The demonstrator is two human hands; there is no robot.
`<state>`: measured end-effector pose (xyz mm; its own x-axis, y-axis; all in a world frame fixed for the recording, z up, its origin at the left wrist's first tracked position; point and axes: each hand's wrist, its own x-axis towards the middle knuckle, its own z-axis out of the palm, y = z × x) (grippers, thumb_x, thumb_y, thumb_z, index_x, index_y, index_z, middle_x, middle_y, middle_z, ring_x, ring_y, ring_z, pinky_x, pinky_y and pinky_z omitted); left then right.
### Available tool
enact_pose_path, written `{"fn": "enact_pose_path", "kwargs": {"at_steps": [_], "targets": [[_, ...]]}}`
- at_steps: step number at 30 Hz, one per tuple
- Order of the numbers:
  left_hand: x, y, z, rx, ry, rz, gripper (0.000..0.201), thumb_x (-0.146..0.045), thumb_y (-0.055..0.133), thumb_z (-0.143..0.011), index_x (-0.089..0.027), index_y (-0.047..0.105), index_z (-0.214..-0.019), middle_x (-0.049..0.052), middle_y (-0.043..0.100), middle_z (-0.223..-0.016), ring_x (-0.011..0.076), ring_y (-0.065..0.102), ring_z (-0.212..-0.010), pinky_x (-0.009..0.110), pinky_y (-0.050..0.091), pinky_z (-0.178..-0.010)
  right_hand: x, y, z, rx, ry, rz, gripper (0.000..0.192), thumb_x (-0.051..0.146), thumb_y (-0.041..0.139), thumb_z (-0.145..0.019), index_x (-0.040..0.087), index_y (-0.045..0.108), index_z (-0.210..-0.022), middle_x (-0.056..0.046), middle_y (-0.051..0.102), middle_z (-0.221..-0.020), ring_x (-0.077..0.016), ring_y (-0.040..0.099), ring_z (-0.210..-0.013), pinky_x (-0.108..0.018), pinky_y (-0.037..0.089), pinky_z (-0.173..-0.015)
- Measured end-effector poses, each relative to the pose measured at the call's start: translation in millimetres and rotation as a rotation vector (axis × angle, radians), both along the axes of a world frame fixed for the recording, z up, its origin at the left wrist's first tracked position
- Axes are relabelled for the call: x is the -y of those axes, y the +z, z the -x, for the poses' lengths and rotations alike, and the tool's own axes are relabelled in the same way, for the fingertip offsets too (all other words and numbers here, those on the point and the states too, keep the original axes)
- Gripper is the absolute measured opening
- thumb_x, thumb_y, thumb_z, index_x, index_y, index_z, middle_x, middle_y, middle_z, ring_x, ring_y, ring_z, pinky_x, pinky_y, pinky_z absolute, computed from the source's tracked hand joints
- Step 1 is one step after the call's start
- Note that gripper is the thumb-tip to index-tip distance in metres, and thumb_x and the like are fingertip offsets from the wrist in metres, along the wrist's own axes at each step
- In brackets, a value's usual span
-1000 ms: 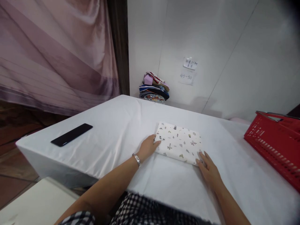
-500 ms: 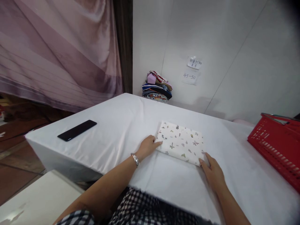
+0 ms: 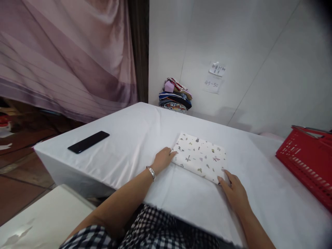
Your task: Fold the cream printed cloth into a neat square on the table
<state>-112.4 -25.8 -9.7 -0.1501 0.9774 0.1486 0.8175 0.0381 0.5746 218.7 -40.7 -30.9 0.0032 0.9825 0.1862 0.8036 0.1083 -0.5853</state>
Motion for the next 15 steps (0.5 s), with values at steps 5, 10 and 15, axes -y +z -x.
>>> {"fn": "enact_pose_path", "kwargs": {"at_steps": [5,10,15], "targets": [[6.7,2.6,10.4,0.138,-0.04,0.008,0.037,-0.053,0.045,-0.083,-0.019,0.049,-0.068,0.002,0.055,-0.077,0.0176,0.052,-0.071,0.029,0.036,-0.062,1.4,1.8,-0.5,0.003,0.0,0.02,0.057,0.058,0.046,-0.08,0.023,0.051,-0.125,-0.007,0.055,-0.119,-0.0228,0.057,-0.088,-0.039,0.043,-0.086],[18.5,1.4,20.6,0.259,-0.071,0.035,0.026,-0.042,0.065,-0.069,-0.02,0.055,-0.077,0.0,0.056,-0.082,0.0162,0.053,-0.071,0.027,0.039,-0.063,0.1,0.4,-2.3,0.005,-0.001,0.005,0.057,0.057,0.047,-0.08,0.023,0.052,-0.125,-0.007,0.056,-0.118,-0.0213,0.057,-0.083,-0.038,0.044,-0.084],[19.5,-1.9,18.5,0.175,-0.114,0.01,0.019,-0.033,0.058,-0.072,-0.02,0.046,-0.067,0.0,0.053,-0.078,0.0149,0.05,-0.068,0.027,0.037,-0.062,-1.4,-2.2,-3.5,0.006,0.007,-0.001,0.057,0.057,0.047,-0.079,0.023,0.053,-0.124,-0.007,0.056,-0.118,-0.0221,0.057,-0.087,-0.038,0.044,-0.084]]}}
